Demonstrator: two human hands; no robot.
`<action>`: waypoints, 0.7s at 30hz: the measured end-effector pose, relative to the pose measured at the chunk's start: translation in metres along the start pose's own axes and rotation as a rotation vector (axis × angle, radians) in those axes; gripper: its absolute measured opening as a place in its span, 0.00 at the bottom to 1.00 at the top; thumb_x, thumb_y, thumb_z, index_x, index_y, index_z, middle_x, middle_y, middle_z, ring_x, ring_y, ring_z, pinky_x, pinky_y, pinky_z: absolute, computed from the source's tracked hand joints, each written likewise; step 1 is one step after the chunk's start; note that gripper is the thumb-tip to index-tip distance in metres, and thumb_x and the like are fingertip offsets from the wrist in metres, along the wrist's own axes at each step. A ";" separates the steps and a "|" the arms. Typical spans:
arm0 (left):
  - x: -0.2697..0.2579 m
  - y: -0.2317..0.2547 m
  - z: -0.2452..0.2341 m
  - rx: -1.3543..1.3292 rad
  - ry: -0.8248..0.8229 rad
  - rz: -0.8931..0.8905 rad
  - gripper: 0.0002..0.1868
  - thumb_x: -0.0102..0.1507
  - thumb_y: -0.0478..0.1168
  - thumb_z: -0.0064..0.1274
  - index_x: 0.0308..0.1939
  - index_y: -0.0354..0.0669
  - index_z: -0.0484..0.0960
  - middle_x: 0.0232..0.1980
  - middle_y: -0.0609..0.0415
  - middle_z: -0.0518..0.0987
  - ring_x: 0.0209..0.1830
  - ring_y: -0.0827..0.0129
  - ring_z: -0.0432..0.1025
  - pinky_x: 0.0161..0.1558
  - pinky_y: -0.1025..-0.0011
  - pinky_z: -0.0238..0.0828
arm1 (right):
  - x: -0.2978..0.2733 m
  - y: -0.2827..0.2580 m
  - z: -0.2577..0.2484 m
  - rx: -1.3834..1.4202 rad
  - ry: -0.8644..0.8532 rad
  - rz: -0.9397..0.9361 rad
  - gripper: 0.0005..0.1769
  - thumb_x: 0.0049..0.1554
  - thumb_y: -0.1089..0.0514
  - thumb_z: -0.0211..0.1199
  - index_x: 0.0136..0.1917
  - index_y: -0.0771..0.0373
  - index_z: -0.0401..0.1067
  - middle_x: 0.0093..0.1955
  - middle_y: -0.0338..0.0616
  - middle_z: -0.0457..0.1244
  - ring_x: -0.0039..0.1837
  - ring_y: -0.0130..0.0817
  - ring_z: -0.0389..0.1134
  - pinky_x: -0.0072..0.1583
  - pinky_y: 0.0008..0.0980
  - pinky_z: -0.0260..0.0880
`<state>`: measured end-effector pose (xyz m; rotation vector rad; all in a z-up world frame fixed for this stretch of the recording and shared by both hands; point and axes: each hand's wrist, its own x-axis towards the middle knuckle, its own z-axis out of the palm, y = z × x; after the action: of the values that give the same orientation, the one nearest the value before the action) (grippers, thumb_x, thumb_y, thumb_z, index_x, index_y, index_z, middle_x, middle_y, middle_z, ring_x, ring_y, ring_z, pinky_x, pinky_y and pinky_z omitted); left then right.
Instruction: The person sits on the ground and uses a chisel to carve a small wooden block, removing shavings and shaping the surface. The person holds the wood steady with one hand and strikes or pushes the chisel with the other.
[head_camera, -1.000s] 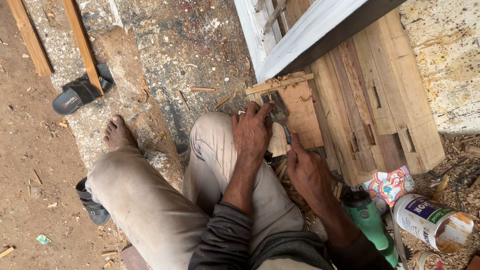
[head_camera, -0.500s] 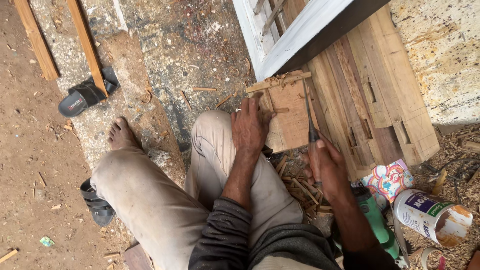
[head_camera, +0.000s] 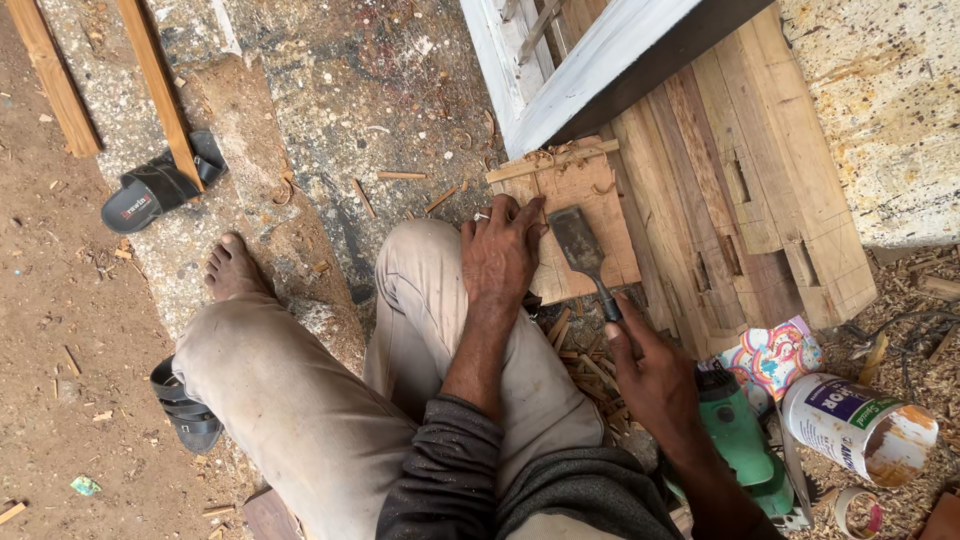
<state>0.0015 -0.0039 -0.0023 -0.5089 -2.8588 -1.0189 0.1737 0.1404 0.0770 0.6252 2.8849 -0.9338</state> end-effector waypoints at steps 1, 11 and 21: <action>0.001 0.001 -0.001 0.015 -0.012 -0.002 0.20 0.64 0.46 0.59 0.61 0.60 0.83 0.46 0.56 0.76 0.40 0.62 0.76 0.50 0.55 0.67 | 0.001 -0.001 0.002 -0.006 0.031 -0.079 0.26 0.63 0.48 0.58 0.72 0.61 0.69 0.45 0.59 0.71 0.38 0.44 0.74 0.42 0.44 0.72; 0.003 0.005 -0.005 0.076 -0.033 0.026 0.24 0.62 0.39 0.58 0.62 0.65 0.83 0.44 0.56 0.74 0.42 0.63 0.76 0.50 0.57 0.69 | 0.018 -0.031 0.024 -0.256 0.031 -0.095 0.27 0.65 0.50 0.54 0.74 0.62 0.65 0.45 0.64 0.69 0.44 0.58 0.73 0.45 0.52 0.72; -0.003 0.009 -0.006 0.021 0.011 0.005 0.21 0.64 0.40 0.58 0.61 0.65 0.83 0.43 0.57 0.75 0.41 0.62 0.76 0.51 0.54 0.68 | 0.033 -0.042 0.018 -0.326 -0.097 0.001 0.29 0.65 0.50 0.52 0.77 0.60 0.61 0.34 0.59 0.66 0.35 0.54 0.70 0.37 0.50 0.69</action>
<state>0.0070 -0.0023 0.0075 -0.5072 -2.8539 -0.9869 0.1252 0.1112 0.0799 0.5348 2.8544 -0.4612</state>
